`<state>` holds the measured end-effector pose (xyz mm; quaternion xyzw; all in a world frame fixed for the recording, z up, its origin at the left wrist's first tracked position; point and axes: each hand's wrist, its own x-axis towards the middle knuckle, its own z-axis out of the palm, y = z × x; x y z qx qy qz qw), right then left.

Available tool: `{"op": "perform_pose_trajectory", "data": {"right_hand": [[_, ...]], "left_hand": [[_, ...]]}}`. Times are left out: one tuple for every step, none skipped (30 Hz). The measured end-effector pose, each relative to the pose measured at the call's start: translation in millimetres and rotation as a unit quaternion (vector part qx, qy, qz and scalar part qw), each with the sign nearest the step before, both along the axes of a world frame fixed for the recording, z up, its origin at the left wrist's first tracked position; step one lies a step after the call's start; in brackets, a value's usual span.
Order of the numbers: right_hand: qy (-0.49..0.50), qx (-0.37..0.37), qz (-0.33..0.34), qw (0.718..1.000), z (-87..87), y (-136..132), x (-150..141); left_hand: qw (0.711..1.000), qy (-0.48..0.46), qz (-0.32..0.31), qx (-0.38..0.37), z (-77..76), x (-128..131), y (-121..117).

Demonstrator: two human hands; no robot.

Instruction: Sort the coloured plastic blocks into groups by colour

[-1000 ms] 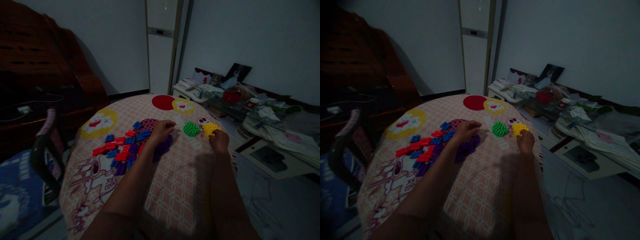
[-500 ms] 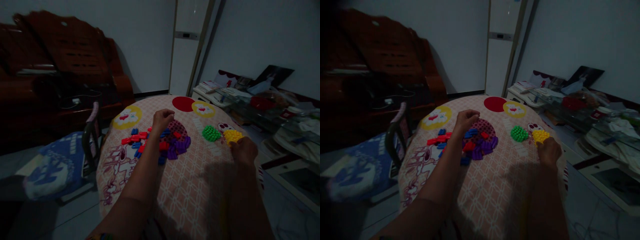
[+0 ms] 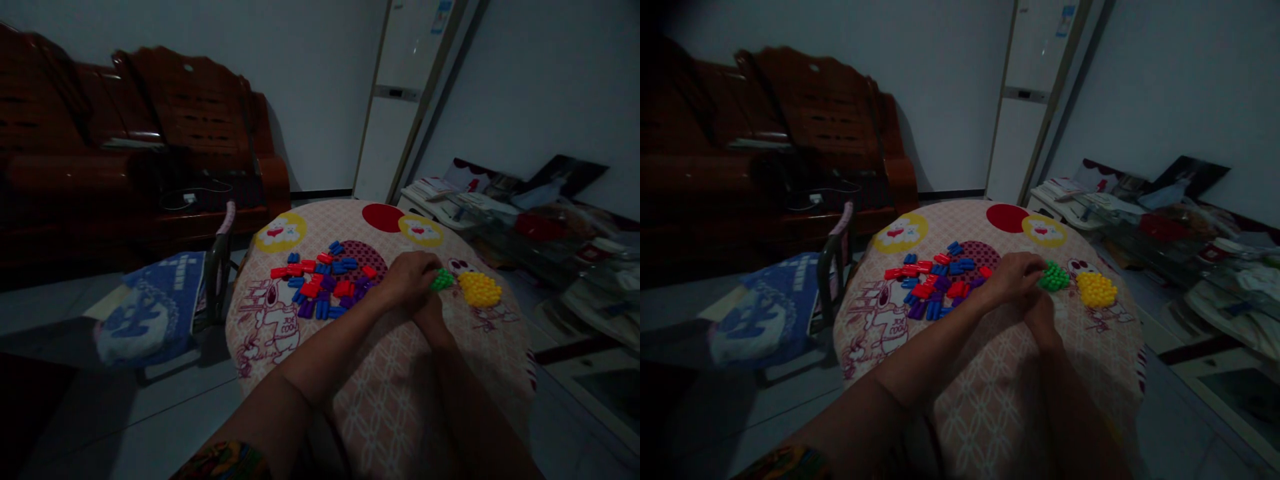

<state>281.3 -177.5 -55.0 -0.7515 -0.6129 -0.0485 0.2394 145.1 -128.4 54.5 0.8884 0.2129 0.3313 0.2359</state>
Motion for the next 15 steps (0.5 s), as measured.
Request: {"op": "perform_pose_trajectory", "data": {"right_hand": [[-0.004,-0.002,0.006,1.000,-1.5,-3.4,-2.3],[-0.009,-0.005,0.010,1.000,-2.6,-6.9,-4.4],[-0.014,-0.005,0.010,1.000,-3.6,-10.1,-6.4],[-0.019,0.001,0.010,1.000,-4.7,-13.0,-8.5],[-0.024,0.009,0.010,1.000,-6.0,-15.4,-10.6],[-0.025,0.018,0.010,0.999,-7.4,-17.4,-12.7],[-0.024,0.028,0.009,0.999,-8.8,-18.8,-14.7],[-0.020,0.037,0.009,0.999,-10.2,-19.9,-16.6],[-0.014,0.046,0.008,0.999,-11.3,-20.7,-18.0],[-0.004,0.057,0.005,0.998,-12.2,-21.2,-19.1],[0.009,0.068,0.003,0.998,-12.7,-21.6,-19.6],[0.025,0.079,0.000,0.997,-12.9,-21.8,-19.6],[0.043,0.089,-0.001,0.995,-12.7,-22.1,-19.2],[0.063,0.099,-0.001,0.993,-12.4,-22.3,-18.5],[0.084,0.109,-0.003,0.990,-11.9,-22.7,-17.5]], "left_hand": [[1.000,0.013,0.024,0.004,-5.3,-6.2,7.5],[0.998,0.029,0.059,0.004,-11.9,-14.3,16.6],[0.994,0.043,0.102,0.001,-19.4,-23.9,26.3],[0.987,0.062,0.150,-0.005,-27.2,-34.6,35.7],[0.976,0.083,0.199,-0.020,-34.7,-45.8,44.1],[0.965,0.102,0.239,-0.040,-41.6,-56.8,50.8],[0.955,0.112,0.268,-0.061,-47.3,-66.8,55.5],[0.952,0.110,0.276,-0.069,-51.6,-75.3,58.1],[0.952,0.107,0.277,-0.070,-54.4,-81.9,58.8],[0.954,0.103,0.274,-0.070,-55.8,-86.3,58.2],[0.956,0.097,0.267,-0.067,-55.9,-88.7,56.7],[0.959,0.091,0.259,-0.064,-55.0,-89.2,54.6],[0.962,0.084,0.251,-0.061,-53.4,-88.0,52.4],[0.966,0.078,0.241,-0.058,-51.7,-85.2,49.9],[0.969,0.072,0.231,-0.056,-50.3,-81.1,47.1]]}}
